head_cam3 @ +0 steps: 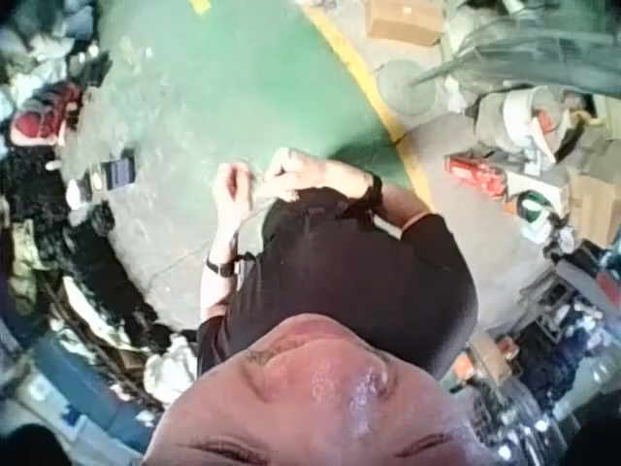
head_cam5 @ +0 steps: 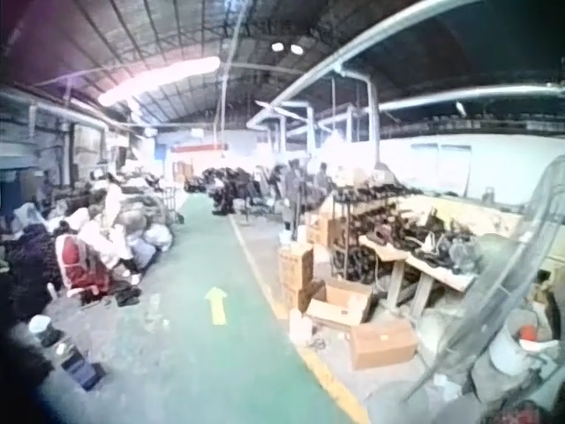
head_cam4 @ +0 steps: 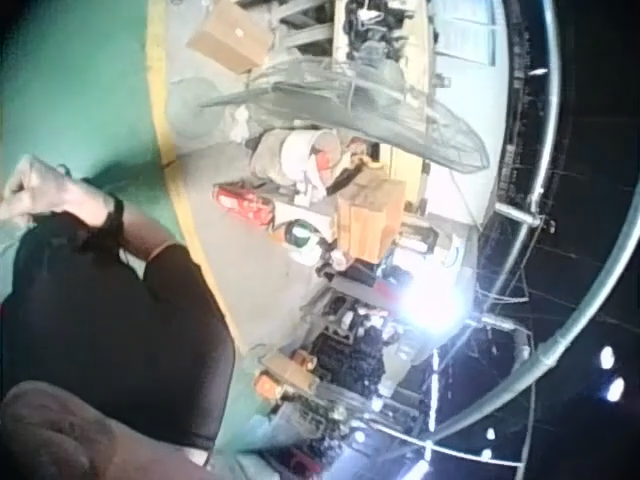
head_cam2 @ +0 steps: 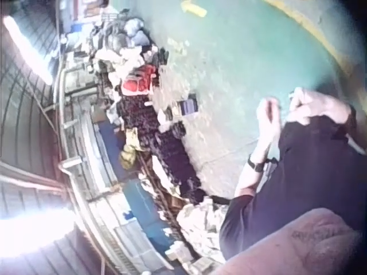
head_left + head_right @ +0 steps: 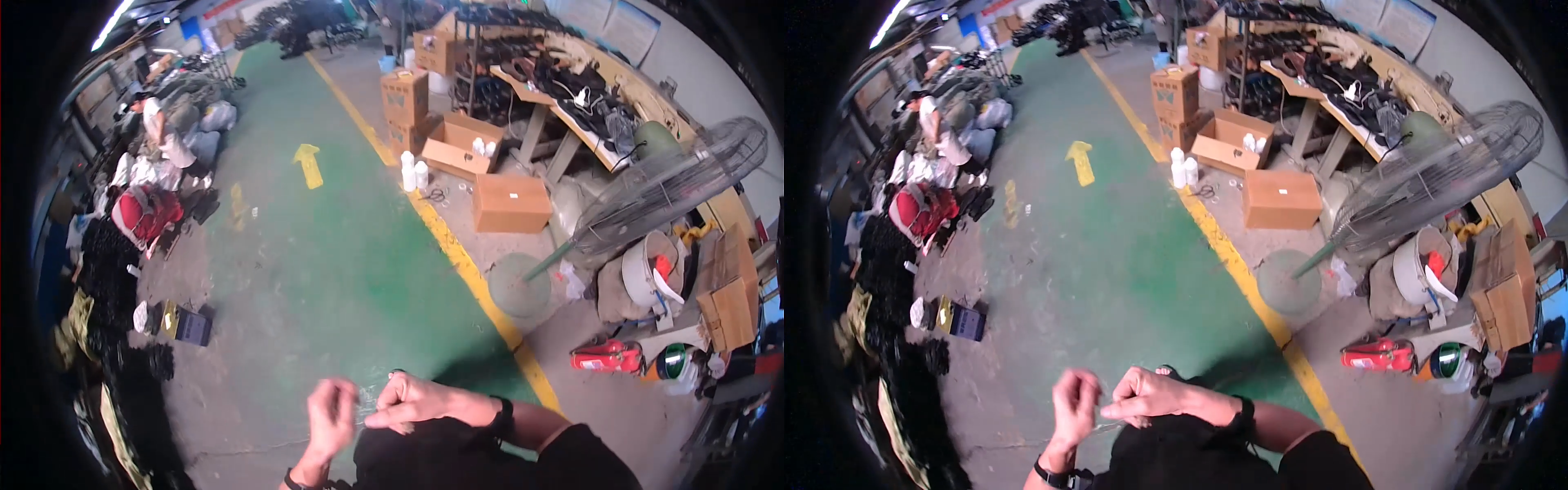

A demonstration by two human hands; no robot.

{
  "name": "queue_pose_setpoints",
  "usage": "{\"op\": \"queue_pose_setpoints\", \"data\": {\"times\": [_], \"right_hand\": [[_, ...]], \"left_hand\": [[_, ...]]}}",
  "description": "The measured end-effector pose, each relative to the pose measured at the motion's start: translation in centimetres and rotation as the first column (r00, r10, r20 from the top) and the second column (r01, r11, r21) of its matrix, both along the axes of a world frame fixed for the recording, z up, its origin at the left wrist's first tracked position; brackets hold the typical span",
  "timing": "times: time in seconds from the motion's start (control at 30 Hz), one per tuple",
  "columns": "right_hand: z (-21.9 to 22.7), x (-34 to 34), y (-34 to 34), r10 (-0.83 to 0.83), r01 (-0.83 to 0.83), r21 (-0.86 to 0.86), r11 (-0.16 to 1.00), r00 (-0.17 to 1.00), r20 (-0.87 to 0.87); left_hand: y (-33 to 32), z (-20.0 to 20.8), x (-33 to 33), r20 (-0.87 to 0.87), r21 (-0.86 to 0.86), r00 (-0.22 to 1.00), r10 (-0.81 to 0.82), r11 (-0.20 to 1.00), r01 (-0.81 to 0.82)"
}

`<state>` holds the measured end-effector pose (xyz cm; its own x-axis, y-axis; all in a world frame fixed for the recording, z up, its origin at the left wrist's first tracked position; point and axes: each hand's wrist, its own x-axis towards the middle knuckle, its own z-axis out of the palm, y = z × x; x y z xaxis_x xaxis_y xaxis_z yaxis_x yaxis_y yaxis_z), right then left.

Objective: Manually fitting a shoe upper onto a last and using a toe-lasting machine.

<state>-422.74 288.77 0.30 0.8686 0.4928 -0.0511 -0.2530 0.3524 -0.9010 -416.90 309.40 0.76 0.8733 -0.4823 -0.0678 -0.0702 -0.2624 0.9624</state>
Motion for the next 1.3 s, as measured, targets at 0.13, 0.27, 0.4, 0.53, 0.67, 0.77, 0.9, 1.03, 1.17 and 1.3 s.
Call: {"op": "queue_pose_setpoints", "data": {"times": [0.13,0.27,0.4,0.53,0.67,0.77,0.9,1.03,1.17,1.3], "right_hand": [[3.9,10.1,-7.3,-0.084,0.084,-0.046,0.995,0.996,-0.013],[0.4,20.2,-15.4,-0.374,0.343,-0.213,0.915,0.919,-0.125],[-3.3,28.7,-22.6,-0.517,0.46,-0.303,0.835,0.844,-0.144],[-8.0,38.9,-32.1,-0.716,0.635,-0.392,0.665,0.691,-0.096],[-5.8,45.2,-40.9,-0.883,0.778,-0.449,0.439,0.465,-0.057],[-5.3,48.7,-47.1,-0.911,0.806,-0.43,0.407,0.393,-0.124],[-10.7,51.2,-56.2,-0.936,0.865,-0.362,0.348,0.302,-0.178],[-14.7,56.1,-68.8,-0.979,0.876,-0.437,0.202,0.18,-0.092],[-18.4,60.6,-89.0,-0.981,0.729,-0.675,-0.113,0.026,0.192],[-19.5,65.5,-107.0,-0.751,0.486,-0.649,-0.585,-0.022,0.66]], "left_hand": [[-3.4,0.6,17.6,-0.031,-0.013,0.985,0.169,0.986,-0.169],[-9.4,-3.0,29.4,-0.135,-0.088,0.987,-0.089,0.993,0.078],[-17.0,-9.2,39.6,-0.164,0.111,0.98,-0.114,0.985,0.133],[-29.3,-10.3,53.3,-0.103,0.367,0.96,-0.26,0.887,0.28],[-42.5,-7.1,63.2,-0.052,0.097,0.932,-0.36,0.927,0.363],[-50.2,-6.2,69.0,0.045,0.061,0.889,-0.455,0.89,0.453],[-58.5,-5.8,72.6,0.052,0.157,0.845,-0.532,0.84,0.519],[-60.8,-8.5,76.9,0.11,0.348,0.846,-0.522,0.817,0.459],[-60.7,-12.3,81.1,-0.133,0.451,0.943,-0.305,0.829,0.332],[-66.1,-7.0,82.9,-0.225,0.544,0.968,-0.109,0.81,0.218]]}}
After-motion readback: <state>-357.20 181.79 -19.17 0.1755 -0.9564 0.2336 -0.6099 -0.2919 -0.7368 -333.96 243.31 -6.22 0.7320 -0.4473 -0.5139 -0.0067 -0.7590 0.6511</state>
